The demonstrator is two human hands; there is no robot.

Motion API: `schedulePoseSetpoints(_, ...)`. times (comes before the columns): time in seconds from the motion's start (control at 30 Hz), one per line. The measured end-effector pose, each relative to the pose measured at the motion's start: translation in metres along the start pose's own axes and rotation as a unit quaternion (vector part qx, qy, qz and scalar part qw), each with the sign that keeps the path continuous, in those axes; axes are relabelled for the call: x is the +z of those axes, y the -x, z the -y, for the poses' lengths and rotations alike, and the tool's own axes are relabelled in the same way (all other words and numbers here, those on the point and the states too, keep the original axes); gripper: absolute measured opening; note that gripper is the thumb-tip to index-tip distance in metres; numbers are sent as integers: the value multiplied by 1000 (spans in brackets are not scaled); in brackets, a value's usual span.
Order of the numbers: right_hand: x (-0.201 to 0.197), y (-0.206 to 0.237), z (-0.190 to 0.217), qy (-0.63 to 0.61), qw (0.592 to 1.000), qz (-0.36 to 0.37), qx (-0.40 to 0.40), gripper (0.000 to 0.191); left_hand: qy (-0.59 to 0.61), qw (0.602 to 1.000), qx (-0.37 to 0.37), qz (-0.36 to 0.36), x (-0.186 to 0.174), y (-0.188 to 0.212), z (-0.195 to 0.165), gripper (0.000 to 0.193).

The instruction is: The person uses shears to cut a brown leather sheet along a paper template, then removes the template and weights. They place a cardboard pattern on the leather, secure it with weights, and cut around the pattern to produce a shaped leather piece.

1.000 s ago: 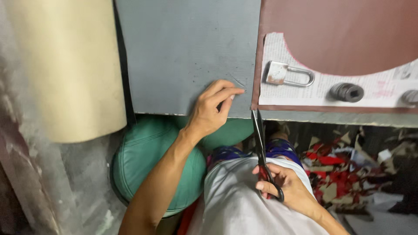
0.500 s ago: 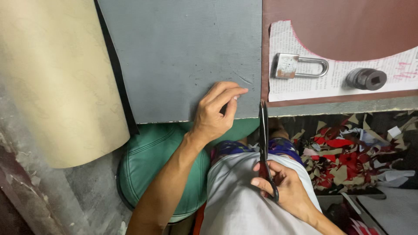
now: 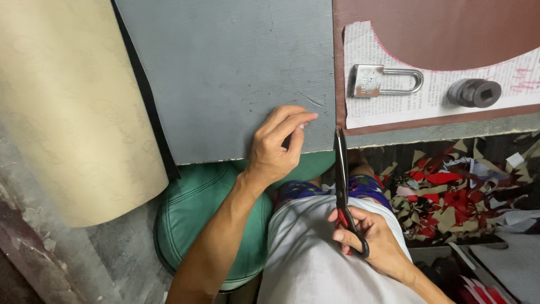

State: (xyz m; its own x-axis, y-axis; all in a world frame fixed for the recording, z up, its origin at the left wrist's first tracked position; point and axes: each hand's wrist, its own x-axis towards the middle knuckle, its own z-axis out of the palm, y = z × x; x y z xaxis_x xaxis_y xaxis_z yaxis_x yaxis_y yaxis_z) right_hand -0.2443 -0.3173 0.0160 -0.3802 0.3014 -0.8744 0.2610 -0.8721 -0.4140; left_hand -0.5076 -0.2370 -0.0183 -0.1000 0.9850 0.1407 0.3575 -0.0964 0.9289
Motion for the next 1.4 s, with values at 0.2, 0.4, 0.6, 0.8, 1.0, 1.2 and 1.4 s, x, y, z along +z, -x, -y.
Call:
schedulePoseSetpoints(0.2,7,2,0,41,998,-44,1,36,-16,1000,7,0,0,0,-1,25)
schedulePoseSetpoints(0.4,13,3,4,64,995,-68,-25,36,-7,1000,-4,4,1,-1,-1,25)
schedulePoseSetpoints(0.6,19,4,6,62,994,-89,-9,36,-13,1000,3,3,1,0,1,24)
schedulePoseSetpoints(0.8,18,2,2,53,995,-83,-13,36,-13,1000,7,3,1,-1,1,24)
schedulePoseSetpoints(1.0,17,1,0,55,995,-84,-6,35,-10,1000,6,4,0,-1,0,24)
schedulePoseSetpoints(1.2,18,0,-4,41,996,-75,-17,32,-9,1000,3,8,1,-1,2,26)
schedulePoseSetpoints(1.4,18,-1,-7,22,997,-71,-23,29,-8,1000,5,7,1,-1,1,26)
